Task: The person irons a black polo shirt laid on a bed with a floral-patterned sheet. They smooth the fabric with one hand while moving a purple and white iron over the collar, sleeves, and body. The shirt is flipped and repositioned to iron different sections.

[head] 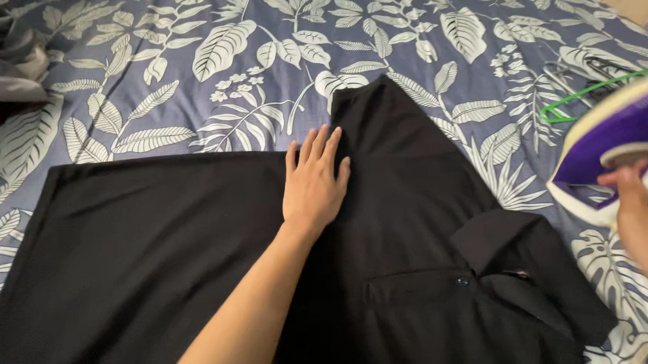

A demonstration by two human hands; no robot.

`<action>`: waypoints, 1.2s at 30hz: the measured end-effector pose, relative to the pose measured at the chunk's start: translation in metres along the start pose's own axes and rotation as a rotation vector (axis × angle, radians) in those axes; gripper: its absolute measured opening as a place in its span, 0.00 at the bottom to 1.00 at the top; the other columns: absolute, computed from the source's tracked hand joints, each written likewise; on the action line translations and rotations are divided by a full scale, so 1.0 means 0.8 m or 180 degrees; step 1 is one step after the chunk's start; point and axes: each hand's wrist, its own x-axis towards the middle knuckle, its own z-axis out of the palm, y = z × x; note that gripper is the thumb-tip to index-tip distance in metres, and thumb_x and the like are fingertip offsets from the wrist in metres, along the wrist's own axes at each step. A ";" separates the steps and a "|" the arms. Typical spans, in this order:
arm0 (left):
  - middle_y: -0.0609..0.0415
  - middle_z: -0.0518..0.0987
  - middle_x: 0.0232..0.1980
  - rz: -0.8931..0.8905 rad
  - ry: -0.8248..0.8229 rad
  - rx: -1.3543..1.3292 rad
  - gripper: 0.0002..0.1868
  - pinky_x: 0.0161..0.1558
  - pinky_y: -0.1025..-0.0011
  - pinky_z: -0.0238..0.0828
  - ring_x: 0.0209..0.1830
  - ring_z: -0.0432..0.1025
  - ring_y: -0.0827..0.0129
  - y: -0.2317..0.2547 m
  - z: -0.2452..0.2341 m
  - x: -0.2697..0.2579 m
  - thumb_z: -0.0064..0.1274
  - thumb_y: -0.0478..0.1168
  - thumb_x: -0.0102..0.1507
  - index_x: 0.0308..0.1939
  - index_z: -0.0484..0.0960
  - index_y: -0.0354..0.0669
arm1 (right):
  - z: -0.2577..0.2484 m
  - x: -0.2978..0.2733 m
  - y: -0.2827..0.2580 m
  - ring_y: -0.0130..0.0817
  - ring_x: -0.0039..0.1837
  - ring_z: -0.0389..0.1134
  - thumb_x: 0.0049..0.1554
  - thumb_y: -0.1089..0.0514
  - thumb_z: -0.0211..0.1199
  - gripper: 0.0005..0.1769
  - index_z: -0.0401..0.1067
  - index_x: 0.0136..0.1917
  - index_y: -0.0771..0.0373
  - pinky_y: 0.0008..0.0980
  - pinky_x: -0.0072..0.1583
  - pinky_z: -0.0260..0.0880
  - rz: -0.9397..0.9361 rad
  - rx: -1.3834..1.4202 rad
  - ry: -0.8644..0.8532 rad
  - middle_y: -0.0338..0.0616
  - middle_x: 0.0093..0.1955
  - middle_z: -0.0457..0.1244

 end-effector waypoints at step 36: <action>0.52 0.74 0.70 -0.0126 0.0391 -0.0492 0.36 0.73 0.55 0.54 0.72 0.64 0.57 -0.001 -0.005 -0.007 0.50 0.32 0.61 0.75 0.62 0.43 | 0.324 0.073 -0.398 0.60 0.52 0.72 0.61 0.48 0.60 0.18 0.76 0.59 0.57 0.52 0.53 0.71 -0.0678 -0.1448 -0.1688 0.59 0.49 0.70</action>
